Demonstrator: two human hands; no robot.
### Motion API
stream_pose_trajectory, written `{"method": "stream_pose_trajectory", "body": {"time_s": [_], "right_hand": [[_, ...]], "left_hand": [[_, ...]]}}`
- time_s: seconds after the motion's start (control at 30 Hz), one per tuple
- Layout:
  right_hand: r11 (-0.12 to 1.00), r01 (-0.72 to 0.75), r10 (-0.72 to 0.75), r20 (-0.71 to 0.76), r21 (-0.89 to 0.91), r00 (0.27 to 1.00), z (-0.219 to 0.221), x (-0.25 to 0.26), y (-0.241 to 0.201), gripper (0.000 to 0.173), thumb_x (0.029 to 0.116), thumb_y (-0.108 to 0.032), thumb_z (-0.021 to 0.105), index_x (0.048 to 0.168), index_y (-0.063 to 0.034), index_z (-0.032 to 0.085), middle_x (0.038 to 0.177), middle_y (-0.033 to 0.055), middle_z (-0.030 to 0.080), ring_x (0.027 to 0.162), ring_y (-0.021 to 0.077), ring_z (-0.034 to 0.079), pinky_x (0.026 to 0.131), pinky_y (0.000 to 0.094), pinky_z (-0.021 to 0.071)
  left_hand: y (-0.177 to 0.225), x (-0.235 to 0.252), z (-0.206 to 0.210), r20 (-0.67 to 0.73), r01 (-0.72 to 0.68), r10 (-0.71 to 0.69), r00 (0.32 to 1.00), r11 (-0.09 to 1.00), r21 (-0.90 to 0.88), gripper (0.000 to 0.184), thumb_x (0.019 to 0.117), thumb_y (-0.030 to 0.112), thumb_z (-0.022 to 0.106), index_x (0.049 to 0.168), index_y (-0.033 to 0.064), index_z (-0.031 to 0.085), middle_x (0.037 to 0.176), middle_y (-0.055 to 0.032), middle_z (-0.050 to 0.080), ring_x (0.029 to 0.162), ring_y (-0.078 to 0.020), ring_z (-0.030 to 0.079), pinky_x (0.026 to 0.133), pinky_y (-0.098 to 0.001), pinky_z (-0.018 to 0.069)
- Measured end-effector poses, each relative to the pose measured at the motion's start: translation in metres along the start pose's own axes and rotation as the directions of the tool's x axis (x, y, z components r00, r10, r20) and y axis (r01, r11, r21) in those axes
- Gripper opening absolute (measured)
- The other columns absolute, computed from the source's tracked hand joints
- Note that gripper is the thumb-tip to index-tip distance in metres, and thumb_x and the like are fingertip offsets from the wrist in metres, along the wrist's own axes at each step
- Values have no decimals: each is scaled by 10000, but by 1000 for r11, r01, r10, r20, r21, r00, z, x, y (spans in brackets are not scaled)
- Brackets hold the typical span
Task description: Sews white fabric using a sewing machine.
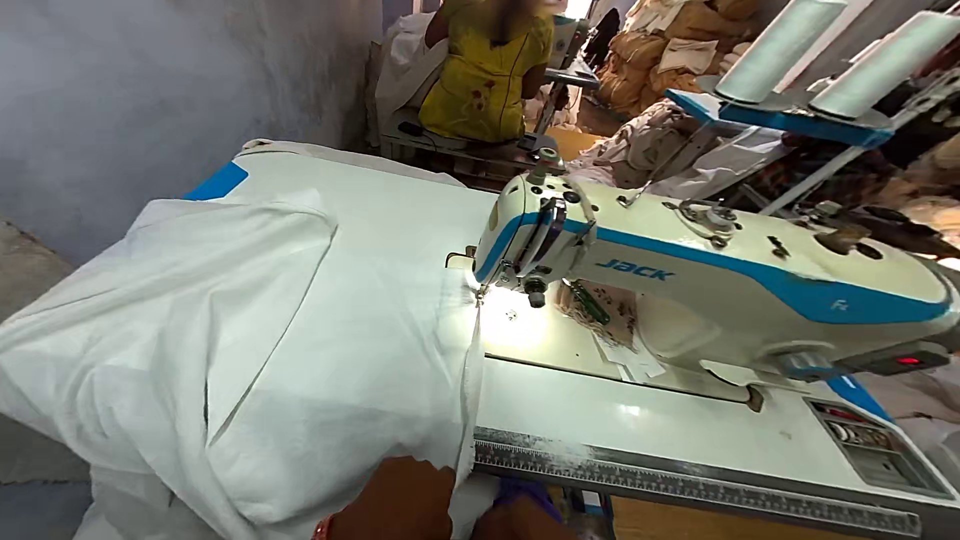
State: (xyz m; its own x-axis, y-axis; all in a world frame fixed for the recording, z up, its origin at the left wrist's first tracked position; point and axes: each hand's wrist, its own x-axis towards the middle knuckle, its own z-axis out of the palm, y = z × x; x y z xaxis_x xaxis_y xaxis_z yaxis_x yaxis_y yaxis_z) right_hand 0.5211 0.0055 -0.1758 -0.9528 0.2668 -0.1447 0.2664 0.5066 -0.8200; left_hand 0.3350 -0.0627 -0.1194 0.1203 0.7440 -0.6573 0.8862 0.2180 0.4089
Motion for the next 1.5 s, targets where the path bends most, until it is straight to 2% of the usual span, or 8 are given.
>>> {"method": "stream_pose_trajectory", "body": {"time_s": [0.13, 0.33, 0.8, 0.97, 1.1, 1.2, 1.3, 1.5], "right_hand": [[946, -323, 293, -402, -6, 868, -65, 58, 0, 369, 1021, -314, 591, 1127, 23, 699, 922, 142, 713, 821, 260, 695, 774, 459, 569], [649, -739, 669, -327, -180, 668, -88, 128, -26, 639, 1067, -315, 486, 1613, -51, 285, 1177, 213, 694, 1129, 363, 668, 961, 517, 509], [592, -737, 718, -202, -326, 666, -51, 108, -44, 611, 1101, -174, 320, 1657, -78, 86, 1218, 169, 679, 1100, 304, 684, 913, 418, 531], [627, -714, 675, -241, -312, 698, -48, 105, -38, 622, 1082, -143, 352, 1651, -56, 116, 1166, 174, 690, 1036, 312, 696, 882, 426, 543], [618, -727, 674, -274, -300, 686, -46, 105, -38, 613, 1087, -153, 376, 1649, -62, 149, 1115, 169, 704, 996, 316, 708, 846, 435, 552], [608, -732, 680, -274, -308, 680, -47, 106, -39, 613, 1090, -177, 366, 1650, -66, 141, 1110, 165, 704, 1009, 310, 704, 857, 430, 546], [604, -734, 687, -265, -309, 677, -47, 105, -40, 611, 1089, -191, 363, 1650, -72, 152, 1116, 161, 705, 1016, 307, 702, 856, 424, 540], [603, -723, 670, -277, -338, 688, -45, 106, -38, 620, 1080, -180, 371, 1647, -58, 152, 1098, 146, 706, 976, 284, 710, 817, 395, 550]], "left_hand": [[-2, -1, 7, -44, -180, 182, 982, 983, 46, 309, 1047, 134, 467, 1067, -94, 674, 987, -302, 704, 972, -494, 692, 778, -646, 512], [4, 2, 9, -6, -219, 224, 975, 961, 168, 288, 1037, 92, 474, 1004, -111, 676, 965, -302, 706, 947, -487, 699, 755, -614, 524], [-11, 21, 15, -165, -243, 315, 935, 904, 351, 222, 945, 94, 559, 821, -45, 681, 759, -215, 690, 755, -403, 721, 608, -534, 537], [-29, 25, -37, 25, -369, 369, 929, 922, 112, 312, 1014, 256, 578, 912, -16, 690, 798, -212, 681, 792, -414, 692, 687, -615, 519], [-72, 69, -90, -518, -494, 417, 747, 869, -14, 204, 1023, 94, 571, 1012, -4, 750, 953, -117, 748, 894, -203, 714, 847, -413, 576], [-83, 123, -128, -709, -371, 259, 656, 928, -5, 313, 1032, 25, 500, 1298, -61, 639, 1375, -247, 610, 1371, -417, 494, 1182, -536, 328], [-91, 166, -146, -697, -286, 227, 680, 958, 34, 419, 1063, 163, 489, 1455, 38, 566, 1641, -196, 348, 1554, -498, 99, 1202, -702, 26], [-95, 182, -154, -672, -190, 274, 688, 962, 198, 385, 1066, 327, 488, 1311, 127, 706, 1652, -149, 349, 1569, -464, 87, 1182, -731, -28]]}}
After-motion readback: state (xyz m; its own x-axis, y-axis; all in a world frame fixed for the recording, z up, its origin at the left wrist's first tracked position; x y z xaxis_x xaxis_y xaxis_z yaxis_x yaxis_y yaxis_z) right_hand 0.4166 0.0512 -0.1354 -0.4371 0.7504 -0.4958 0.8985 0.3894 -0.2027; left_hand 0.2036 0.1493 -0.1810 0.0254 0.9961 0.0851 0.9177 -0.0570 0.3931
